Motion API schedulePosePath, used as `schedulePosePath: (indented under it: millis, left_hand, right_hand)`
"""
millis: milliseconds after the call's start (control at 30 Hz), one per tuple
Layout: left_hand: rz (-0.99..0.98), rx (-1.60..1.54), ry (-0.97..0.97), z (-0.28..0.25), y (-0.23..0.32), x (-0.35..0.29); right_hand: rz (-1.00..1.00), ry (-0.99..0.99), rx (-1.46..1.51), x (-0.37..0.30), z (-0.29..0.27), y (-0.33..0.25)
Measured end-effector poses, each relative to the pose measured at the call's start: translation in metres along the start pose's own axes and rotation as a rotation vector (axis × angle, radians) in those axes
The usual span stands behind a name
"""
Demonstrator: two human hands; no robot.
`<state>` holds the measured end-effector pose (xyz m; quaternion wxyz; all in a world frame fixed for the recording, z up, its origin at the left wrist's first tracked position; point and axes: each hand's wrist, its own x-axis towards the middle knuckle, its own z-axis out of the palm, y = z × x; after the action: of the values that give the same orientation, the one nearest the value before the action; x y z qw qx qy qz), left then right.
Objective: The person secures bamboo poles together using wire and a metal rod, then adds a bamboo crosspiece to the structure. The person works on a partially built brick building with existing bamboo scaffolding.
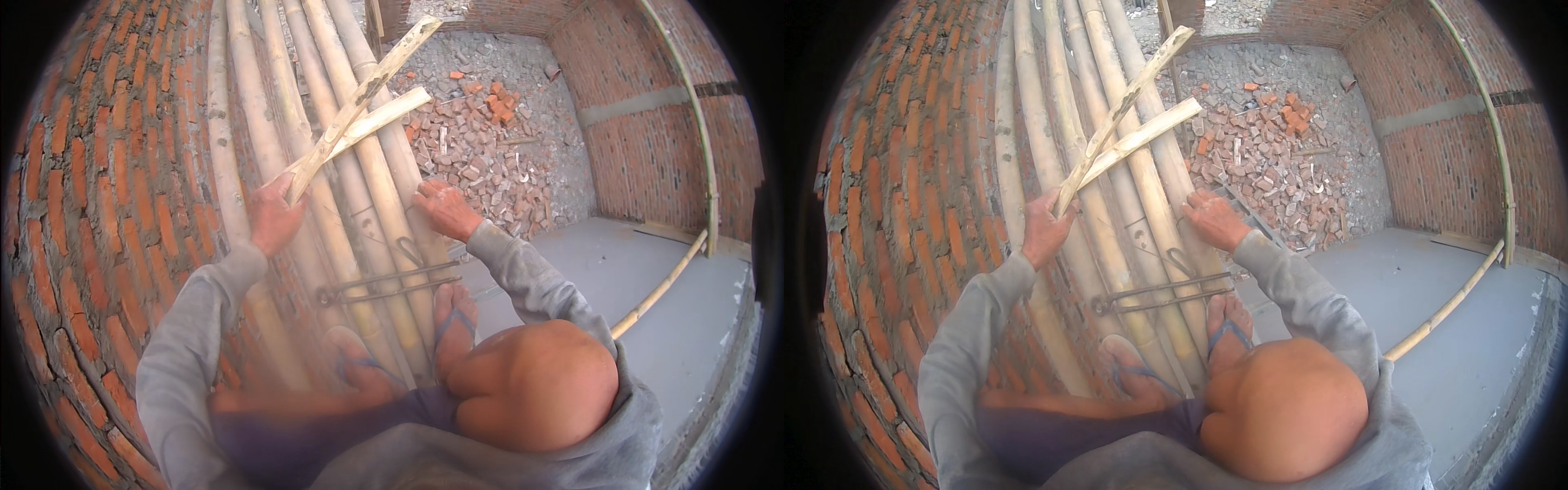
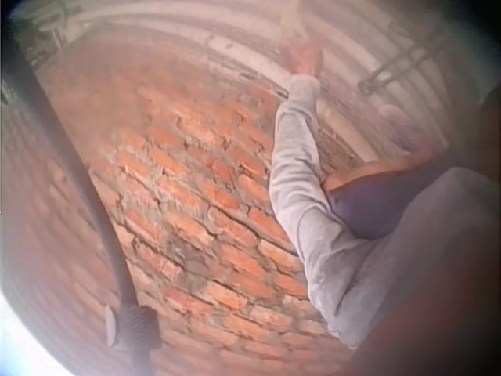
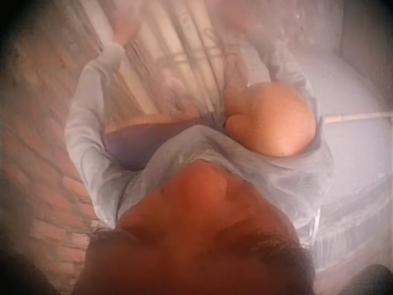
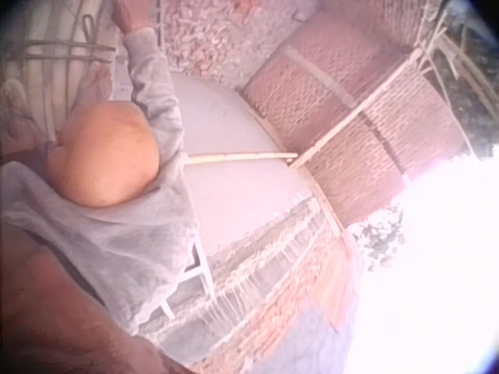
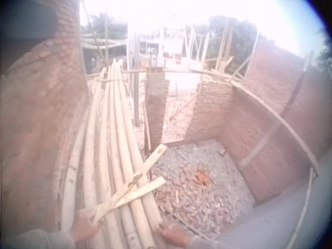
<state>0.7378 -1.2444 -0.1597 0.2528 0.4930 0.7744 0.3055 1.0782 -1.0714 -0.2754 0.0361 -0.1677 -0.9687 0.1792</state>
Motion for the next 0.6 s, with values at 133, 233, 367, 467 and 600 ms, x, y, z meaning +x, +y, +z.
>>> schedulePosePath:
  millis: [133,233,367,467,600]
  left_hand:
    - [0.079,0.046,-0.004,0.004,0.004,-0.003]
    - [0.134,0.119,-0.032,0.004,0.005,-0.005]
    - [0.081,0.267,-0.115,-0.003,0.007,-0.009]
    - [0.09,0.327,-0.148,-0.004,0.009,-0.013]
    - [0.084,0.385,-0.187,0.001,0.008,-0.008]
  right_hand:
    - [0.151,0.179,0.142,0.007,0.009,0.024]
    - [0.239,0.275,0.287,0.006,0.009,0.037]
    - [0.439,0.331,0.324,-0.003,-0.022,0.04]
    - [0.454,0.623,0.25,-0.005,-0.065,0.038]
    - [0.355,0.695,0.179,0.006,-0.1,0.044]
